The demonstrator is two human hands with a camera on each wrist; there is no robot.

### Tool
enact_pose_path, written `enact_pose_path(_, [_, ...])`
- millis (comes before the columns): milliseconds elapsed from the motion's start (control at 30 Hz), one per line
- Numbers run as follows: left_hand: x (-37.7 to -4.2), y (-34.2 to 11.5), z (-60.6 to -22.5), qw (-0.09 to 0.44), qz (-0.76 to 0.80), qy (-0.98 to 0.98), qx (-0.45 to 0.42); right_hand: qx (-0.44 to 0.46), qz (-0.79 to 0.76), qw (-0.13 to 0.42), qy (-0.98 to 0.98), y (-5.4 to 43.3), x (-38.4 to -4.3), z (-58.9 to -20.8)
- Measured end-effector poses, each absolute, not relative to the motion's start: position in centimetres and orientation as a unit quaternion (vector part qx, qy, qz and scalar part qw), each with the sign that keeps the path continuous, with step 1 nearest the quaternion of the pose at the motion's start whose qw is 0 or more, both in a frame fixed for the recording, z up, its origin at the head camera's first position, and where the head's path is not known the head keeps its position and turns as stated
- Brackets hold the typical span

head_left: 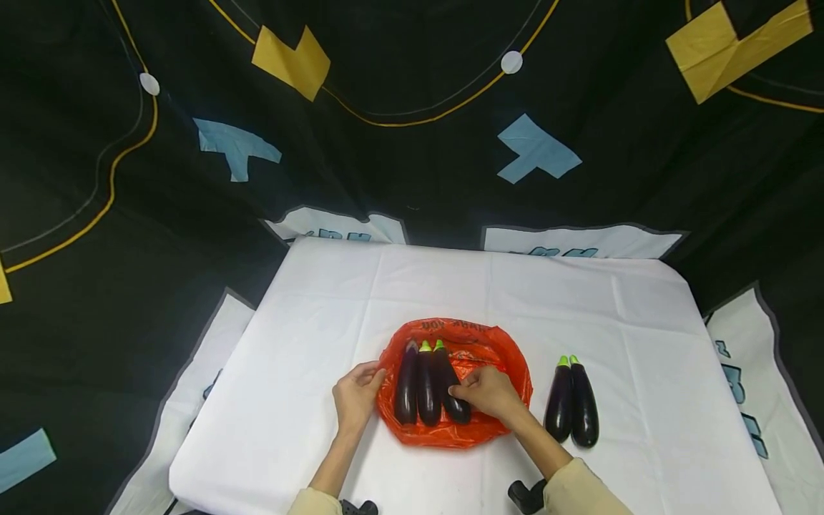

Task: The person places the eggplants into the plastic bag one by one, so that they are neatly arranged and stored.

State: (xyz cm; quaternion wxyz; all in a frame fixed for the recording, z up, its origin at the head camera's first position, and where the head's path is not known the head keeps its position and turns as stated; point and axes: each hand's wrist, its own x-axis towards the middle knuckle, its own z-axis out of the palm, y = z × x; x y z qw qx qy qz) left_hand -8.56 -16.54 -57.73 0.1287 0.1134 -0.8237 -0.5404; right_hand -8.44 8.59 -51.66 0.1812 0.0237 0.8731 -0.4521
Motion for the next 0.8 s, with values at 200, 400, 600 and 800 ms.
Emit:
enact_pose_path(200, [-8.5, -16.5, -57.7, 0.127, -0.538, -0.825, 0.114, 0.01, -0.433, 0.178, 0.884, 8.1, -8.8, -52.6])
enact_pose_path(400, [-8.5, -16.5, -57.8, 0.128, -0.54, -0.824, 0.11, -0.011, -0.414, 0.189, 0.89, 7.8, -9.4, -53.1])
enact_pose_path(600, [-8.6, -16.5, -57.8, 0.128, -0.538, -0.826, 0.109, -0.021, -0.379, 0.208, 0.902, 7.5, -9.7, -53.1])
enact_pose_path(800, [-8.6, -16.6, -57.9, 0.127, -0.533, -0.829, 0.11, -0.017, -0.353, 0.226, 0.908, 7.2, -9.9, -53.0])
